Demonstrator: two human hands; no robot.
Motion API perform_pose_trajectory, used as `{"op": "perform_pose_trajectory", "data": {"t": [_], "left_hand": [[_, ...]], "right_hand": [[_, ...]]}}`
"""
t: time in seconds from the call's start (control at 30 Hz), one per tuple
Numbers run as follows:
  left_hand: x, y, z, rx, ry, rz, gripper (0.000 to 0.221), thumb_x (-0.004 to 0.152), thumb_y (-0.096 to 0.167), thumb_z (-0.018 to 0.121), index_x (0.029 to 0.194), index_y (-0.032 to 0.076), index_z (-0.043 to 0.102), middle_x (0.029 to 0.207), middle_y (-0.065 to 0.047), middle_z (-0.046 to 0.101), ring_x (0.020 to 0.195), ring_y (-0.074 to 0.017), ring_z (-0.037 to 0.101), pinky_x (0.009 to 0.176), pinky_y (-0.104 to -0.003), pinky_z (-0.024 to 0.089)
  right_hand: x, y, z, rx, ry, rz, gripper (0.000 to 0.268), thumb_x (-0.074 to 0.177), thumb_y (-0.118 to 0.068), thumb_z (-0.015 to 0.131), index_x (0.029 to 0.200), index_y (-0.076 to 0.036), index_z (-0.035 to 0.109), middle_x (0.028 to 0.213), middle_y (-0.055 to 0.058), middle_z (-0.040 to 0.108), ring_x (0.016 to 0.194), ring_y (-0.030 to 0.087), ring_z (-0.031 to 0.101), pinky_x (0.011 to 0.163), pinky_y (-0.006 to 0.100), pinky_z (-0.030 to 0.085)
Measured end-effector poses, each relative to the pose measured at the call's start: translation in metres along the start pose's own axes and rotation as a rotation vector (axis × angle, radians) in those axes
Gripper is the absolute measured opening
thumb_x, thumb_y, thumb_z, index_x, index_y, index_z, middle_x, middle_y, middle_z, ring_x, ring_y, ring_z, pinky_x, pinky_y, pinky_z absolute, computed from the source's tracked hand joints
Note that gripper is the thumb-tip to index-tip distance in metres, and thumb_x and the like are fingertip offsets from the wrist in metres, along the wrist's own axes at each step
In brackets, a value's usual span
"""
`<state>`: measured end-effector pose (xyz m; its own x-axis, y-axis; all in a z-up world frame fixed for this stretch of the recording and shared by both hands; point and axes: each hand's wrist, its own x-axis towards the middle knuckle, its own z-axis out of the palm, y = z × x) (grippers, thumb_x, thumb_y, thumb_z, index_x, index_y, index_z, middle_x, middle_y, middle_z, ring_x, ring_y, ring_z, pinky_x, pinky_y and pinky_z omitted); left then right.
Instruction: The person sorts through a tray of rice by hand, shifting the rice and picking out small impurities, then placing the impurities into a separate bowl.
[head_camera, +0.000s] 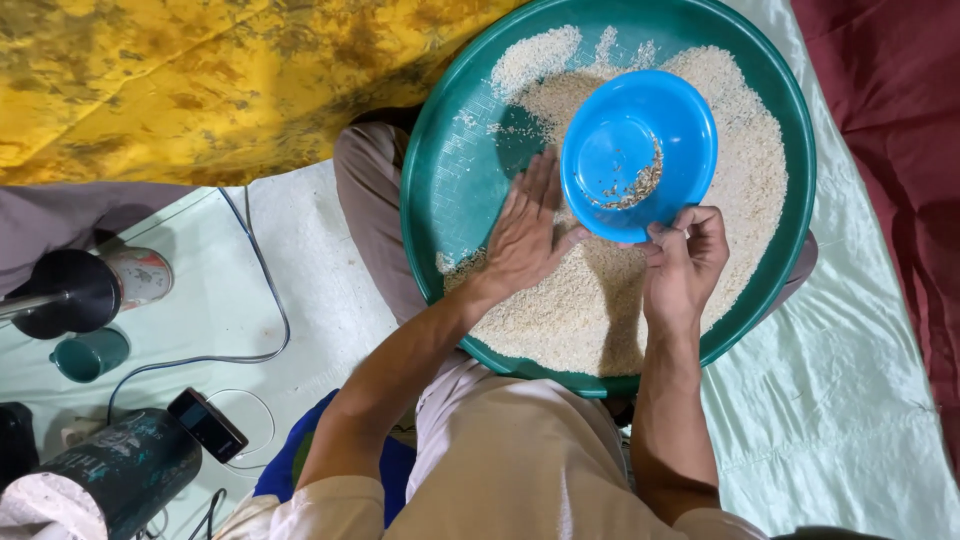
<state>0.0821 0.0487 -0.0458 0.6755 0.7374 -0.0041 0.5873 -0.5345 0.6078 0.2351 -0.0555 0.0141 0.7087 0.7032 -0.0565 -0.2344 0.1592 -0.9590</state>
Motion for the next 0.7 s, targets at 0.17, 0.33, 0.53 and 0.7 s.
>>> {"op": "perform_pose_trajectory", "data": {"t": [0.17, 0.33, 0.53, 0.7], "left_hand": [[0.000, 0.001, -0.007, -0.026, 0.020, 0.050, 0.090, 0.100, 0.069, 0.033, 0.161, 0.004, 0.023, 0.170, -0.021, 0.015, 0.159, -0.0344, 0.015, 0.131, -0.049, 0.011], [0.010, -0.048, -0.034, 0.293, 0.095, -0.138, 0.084, 0.105, 0.061, 0.039, 0.164, 0.006, 0.018, 0.172, -0.019, 0.003, 0.160, -0.0318, 0.003, 0.131, -0.046, -0.002], [0.026, -0.042, -0.013, 0.269, 0.069, -0.160, 0.105, 0.093, 0.081, 0.008, 0.163, 0.003, 0.021, 0.172, -0.018, 0.002, 0.160, -0.0296, 0.000, 0.129, -0.044, -0.006], [0.016, -0.013, -0.017, 0.010, -0.046, 0.176, 0.092, 0.099, 0.069, 0.040, 0.161, 0.001, 0.026, 0.170, -0.022, 0.016, 0.159, -0.0349, 0.016, 0.132, -0.047, 0.014]], "right_hand": [[0.000, -0.006, 0.002, -0.016, -0.002, 0.002, 0.025, 0.090, 0.011, 0.056, 0.093, -0.008, 0.040, 0.091, 0.003, 0.039, 0.082, 0.017, 0.062, 0.072, 0.038, 0.069], [0.002, 0.000, 0.003, 0.000, -0.019, 0.019, 0.025, 0.090, 0.009, 0.058, 0.094, -0.009, 0.041, 0.094, 0.001, 0.040, 0.087, 0.017, 0.063, 0.073, 0.033, 0.067], [-0.003, -0.015, 0.018, -0.025, -0.025, 0.021, 0.023, 0.091, 0.007, 0.056, 0.094, -0.010, 0.041, 0.094, -0.001, 0.042, 0.086, 0.012, 0.061, 0.073, 0.029, 0.067], [0.001, -0.001, 0.003, -0.001, 0.000, 0.008, 0.024, 0.090, 0.009, 0.058, 0.094, -0.008, 0.041, 0.092, 0.002, 0.040, 0.084, 0.017, 0.063, 0.073, 0.036, 0.069]]}}
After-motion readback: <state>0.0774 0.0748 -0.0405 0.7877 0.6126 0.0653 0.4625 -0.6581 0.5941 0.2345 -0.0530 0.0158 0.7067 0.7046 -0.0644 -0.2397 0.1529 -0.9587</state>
